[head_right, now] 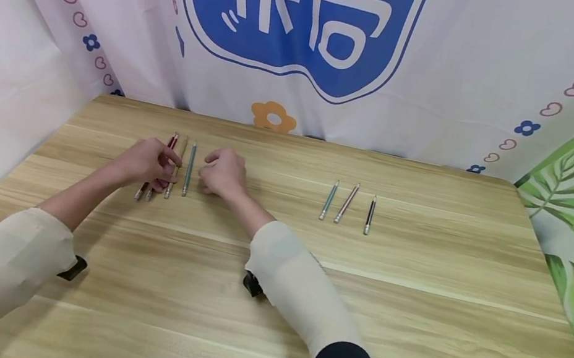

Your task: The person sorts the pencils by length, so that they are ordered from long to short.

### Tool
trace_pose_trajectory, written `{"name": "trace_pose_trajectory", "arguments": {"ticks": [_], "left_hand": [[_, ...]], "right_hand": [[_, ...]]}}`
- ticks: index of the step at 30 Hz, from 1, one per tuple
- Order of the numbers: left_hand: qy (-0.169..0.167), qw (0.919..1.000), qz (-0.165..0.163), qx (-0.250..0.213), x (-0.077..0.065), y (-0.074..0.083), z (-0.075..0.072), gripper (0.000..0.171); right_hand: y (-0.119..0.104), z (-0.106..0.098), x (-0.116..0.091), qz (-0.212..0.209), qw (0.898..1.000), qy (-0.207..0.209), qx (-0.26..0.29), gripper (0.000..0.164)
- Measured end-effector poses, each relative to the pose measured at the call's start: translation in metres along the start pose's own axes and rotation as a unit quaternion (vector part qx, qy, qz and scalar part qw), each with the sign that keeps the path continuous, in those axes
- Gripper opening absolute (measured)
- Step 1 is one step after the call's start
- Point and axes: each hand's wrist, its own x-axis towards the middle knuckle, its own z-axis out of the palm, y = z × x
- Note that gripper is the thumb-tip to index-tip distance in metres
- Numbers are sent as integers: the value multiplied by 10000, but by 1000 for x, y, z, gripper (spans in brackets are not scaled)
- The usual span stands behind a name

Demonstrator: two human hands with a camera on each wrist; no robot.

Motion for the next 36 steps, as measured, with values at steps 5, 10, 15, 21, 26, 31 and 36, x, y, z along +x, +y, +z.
{"name": "trace_pose_trajectory", "arguments": {"ticks": [5,10,15,21,26,31,36], "left_hand": [[-47,10000,17,70,0,2,-1,35],[-30,9999,57,107,-1,5,0,36],[77,9994,294,190,-1,10,-1,39],[186,9975,569,370,0,18,3,37],[225,9958,784,415,2,26,11,34],[310,9925,1114,395,6,35,20,32],[251,9910,1285,293,11,45,30,32]], "right_hand": [[2,-11,-5,-46,9997,-139,-183,32],[4,-19,-9,-92,9993,-245,-279,32],[4,-29,-15,-25,9992,-286,-277,33],[6,-41,-24,-2,9990,-275,-362,32],[9,-51,-29,18,9989,-236,-416,31],[13,-61,-34,49,9990,-222,-392,31],[16,-73,-40,113,9991,-214,-347,32]]}}
